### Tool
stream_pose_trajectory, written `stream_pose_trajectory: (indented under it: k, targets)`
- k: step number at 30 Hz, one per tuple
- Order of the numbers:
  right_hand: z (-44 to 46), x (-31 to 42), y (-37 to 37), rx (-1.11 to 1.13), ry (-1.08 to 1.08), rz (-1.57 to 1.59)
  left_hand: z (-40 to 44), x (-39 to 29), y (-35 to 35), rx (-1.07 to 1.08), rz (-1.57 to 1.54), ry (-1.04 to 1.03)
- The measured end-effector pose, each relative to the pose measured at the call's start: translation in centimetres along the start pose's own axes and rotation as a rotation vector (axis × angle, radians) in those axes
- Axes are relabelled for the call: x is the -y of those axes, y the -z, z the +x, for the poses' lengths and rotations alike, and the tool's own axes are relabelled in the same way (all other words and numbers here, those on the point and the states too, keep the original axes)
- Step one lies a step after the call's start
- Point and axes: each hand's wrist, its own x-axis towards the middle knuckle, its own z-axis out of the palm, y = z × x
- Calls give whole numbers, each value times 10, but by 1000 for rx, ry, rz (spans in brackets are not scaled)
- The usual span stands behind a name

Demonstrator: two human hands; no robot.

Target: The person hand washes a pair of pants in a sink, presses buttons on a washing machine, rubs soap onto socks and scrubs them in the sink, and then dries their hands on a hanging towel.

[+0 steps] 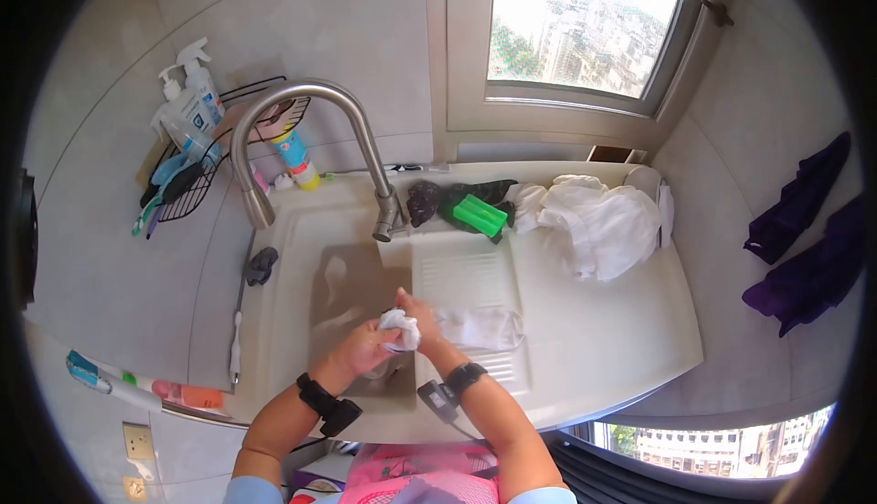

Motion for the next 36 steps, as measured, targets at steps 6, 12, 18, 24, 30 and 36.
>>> stream_pose_trajectory:
  k: [6, 12, 18, 24, 30, 36]
  targets:
    - [-14, 13, 28, 222, -394, 554, -15, -17, -9, 181, -283, 232]
    - [-19, 29, 65, 320, -223, 349, -4, -24, 3, -285, 100, 136]
    - [-26, 47, 112, -130, -143, 921, 0, -5, 108, -716, 215, -32]
    - [-13, 37, 122, -156, -236, 975, 39, -6, 20, -341, 142, 113]
    - [-9, 52, 87, 6, -311, 1202, 75, -5, -24, -287, 124, 240]
    - [-15, 61, 79, 105, -316, 1186, 89, 15, 4, -266, -217, 286]
